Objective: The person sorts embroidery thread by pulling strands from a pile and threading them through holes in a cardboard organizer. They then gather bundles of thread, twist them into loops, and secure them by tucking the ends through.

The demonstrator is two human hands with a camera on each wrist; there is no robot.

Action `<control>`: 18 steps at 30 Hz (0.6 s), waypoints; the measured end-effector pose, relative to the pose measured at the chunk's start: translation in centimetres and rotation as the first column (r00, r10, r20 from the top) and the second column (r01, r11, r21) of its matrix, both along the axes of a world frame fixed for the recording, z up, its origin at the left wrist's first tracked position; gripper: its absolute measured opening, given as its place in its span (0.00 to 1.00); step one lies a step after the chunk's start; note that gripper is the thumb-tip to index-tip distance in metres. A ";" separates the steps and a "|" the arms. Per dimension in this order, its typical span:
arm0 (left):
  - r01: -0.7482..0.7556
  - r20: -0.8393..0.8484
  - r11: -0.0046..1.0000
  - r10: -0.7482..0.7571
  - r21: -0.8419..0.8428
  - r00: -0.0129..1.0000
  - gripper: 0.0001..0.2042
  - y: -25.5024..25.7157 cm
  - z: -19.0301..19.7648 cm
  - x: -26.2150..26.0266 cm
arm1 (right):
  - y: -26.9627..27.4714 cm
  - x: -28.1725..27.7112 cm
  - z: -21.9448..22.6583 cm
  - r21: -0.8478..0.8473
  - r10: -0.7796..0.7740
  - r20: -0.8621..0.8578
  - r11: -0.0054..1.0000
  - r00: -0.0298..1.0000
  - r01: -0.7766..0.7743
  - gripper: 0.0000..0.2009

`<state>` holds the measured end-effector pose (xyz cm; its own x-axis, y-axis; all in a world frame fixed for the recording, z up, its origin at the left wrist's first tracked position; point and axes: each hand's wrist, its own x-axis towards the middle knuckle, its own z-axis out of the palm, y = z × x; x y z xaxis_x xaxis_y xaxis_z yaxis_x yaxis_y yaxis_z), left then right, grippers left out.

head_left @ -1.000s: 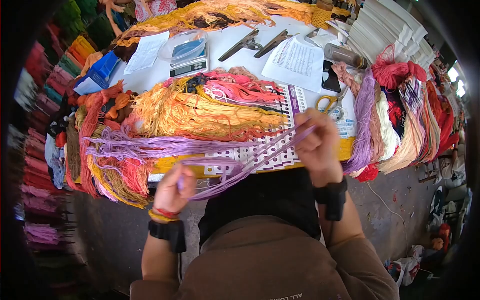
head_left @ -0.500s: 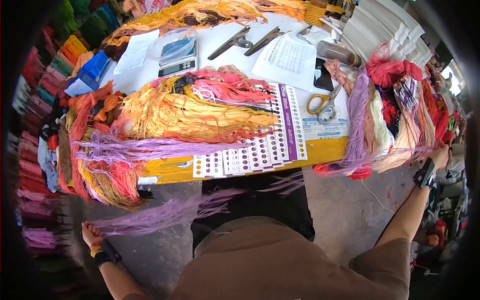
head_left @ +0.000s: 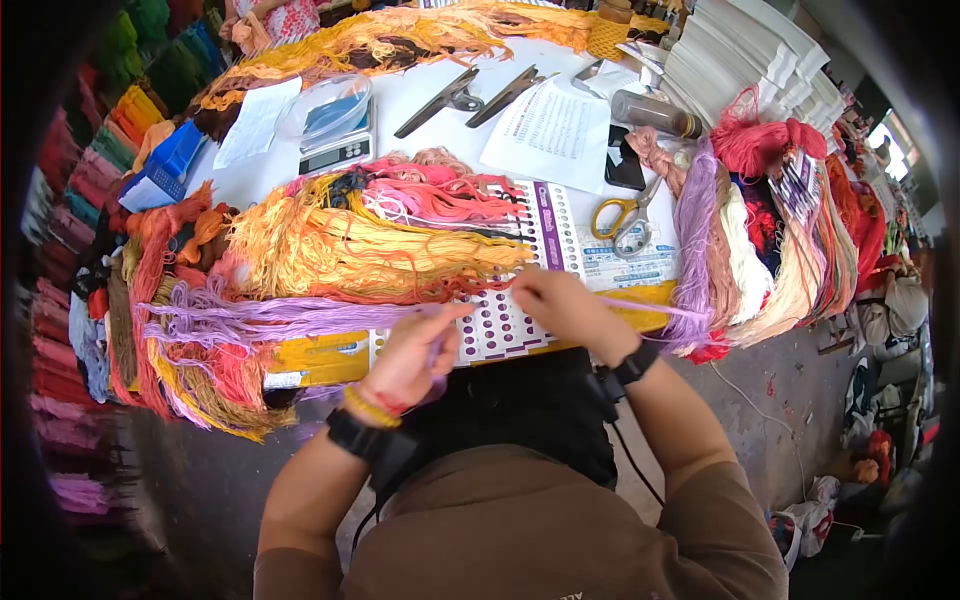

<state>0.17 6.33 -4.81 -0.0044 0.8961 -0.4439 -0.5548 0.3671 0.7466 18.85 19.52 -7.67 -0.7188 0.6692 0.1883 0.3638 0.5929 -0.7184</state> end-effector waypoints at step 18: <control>-0.097 -0.243 0.993 0.110 0.063 0.964 0.08 4.4 -1.1 3.7 | -1.0 -1.9 1.2 0.271 -0.014 0.240 0.961 0.971 -0.053 0.07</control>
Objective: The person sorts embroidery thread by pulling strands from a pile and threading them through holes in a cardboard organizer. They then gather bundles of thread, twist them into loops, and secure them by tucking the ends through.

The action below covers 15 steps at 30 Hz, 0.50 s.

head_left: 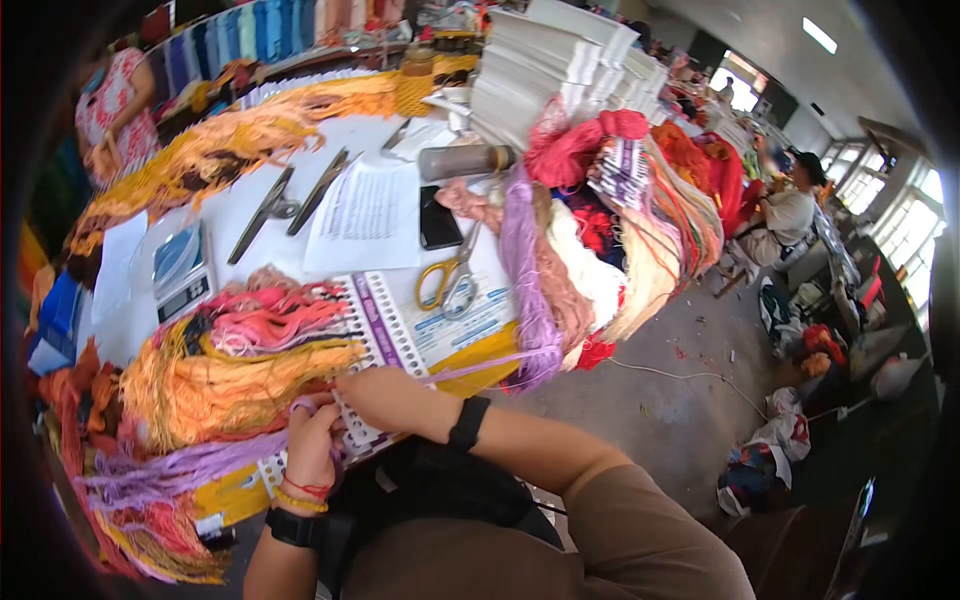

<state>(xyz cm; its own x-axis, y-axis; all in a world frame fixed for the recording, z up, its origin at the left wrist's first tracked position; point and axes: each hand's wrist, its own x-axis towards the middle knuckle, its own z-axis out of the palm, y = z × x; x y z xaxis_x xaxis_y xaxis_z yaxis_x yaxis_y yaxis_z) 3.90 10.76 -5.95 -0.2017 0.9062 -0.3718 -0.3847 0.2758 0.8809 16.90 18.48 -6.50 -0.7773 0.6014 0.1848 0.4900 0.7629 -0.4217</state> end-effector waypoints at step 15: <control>0.038 0.074 0.999 -0.036 -0.020 0.997 0.08 0.9 -0.2 -0.3 | -1.8 -0.3 2.2 0.110 -0.029 0.124 0.994 0.992 0.015 0.13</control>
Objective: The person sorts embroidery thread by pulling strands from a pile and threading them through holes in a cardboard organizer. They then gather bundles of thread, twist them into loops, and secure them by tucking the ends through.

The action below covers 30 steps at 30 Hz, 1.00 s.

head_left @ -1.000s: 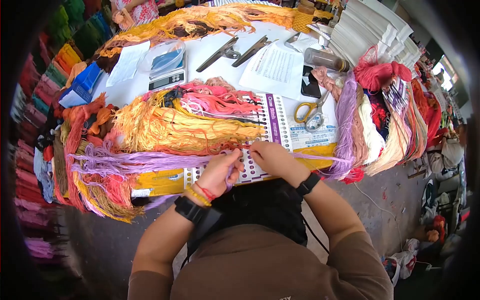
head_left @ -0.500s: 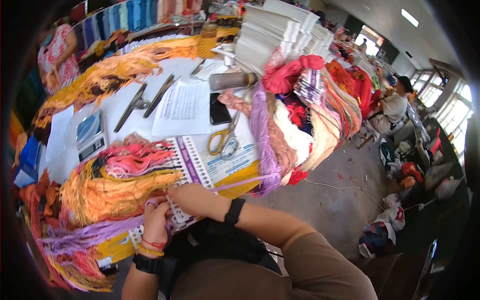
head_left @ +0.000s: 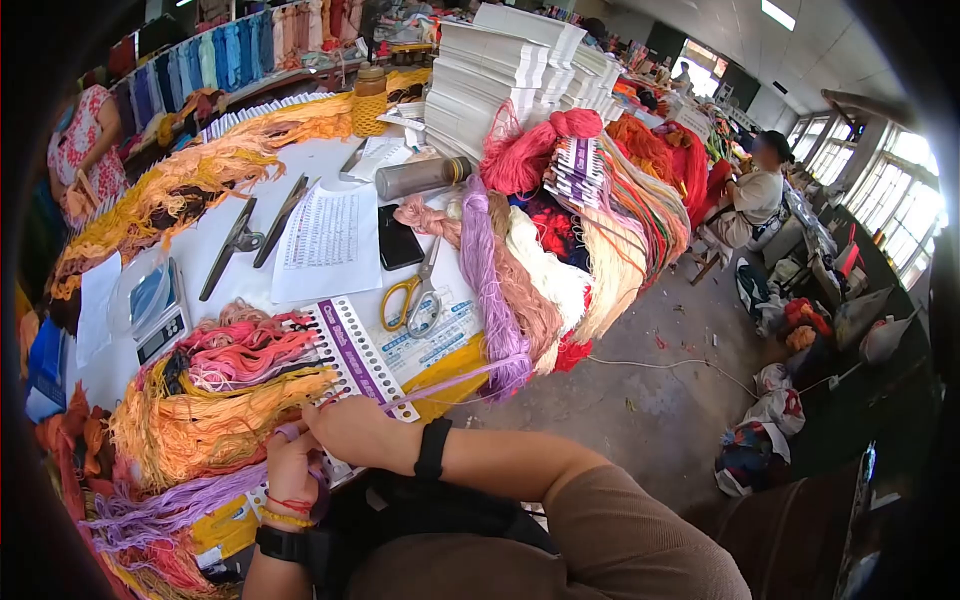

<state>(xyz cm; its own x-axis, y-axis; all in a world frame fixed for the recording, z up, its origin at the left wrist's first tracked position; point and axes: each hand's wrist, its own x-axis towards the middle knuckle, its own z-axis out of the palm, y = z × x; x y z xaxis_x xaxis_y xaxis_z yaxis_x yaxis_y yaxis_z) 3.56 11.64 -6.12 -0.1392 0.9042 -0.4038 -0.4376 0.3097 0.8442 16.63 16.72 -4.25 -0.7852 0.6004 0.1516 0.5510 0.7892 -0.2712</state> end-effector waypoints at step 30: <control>0.147 -0.520 0.981 -0.061 0.126 0.852 0.07 -1.8 -2.4 -6.1 | 3.8 1.7 -1.9 -0.512 -0.054 0.068 0.855 0.996 0.081 0.12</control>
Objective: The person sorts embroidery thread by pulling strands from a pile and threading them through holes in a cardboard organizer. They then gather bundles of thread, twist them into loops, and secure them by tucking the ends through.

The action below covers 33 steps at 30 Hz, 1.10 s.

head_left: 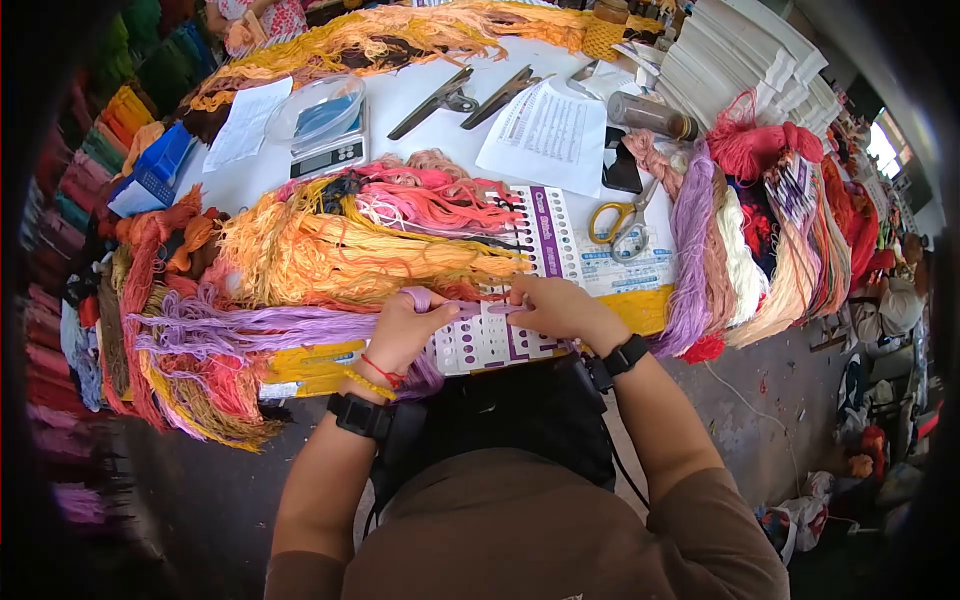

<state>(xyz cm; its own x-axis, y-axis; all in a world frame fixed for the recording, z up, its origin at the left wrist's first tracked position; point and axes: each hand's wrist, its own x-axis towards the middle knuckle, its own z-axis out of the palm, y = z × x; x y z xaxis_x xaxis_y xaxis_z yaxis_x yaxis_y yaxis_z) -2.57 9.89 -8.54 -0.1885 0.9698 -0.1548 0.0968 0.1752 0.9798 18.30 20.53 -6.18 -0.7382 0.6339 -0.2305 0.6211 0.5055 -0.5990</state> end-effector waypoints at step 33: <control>0.245 0.767 0.959 -0.047 -0.146 0.640 0.19 -1.0 2.7 3.2 | 0.4 0.9 -1.4 -0.254 -0.284 -0.327 0.945 0.901 0.206 0.10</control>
<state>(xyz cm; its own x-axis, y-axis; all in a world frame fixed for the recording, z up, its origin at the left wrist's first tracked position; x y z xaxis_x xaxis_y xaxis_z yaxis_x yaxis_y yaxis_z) 0.61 8.93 -5.80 0.2292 0.8951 -0.3824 -0.6087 0.4384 0.6613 19.24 20.94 -7.53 -0.6227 0.7718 -0.1290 0.4353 0.2046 -0.8767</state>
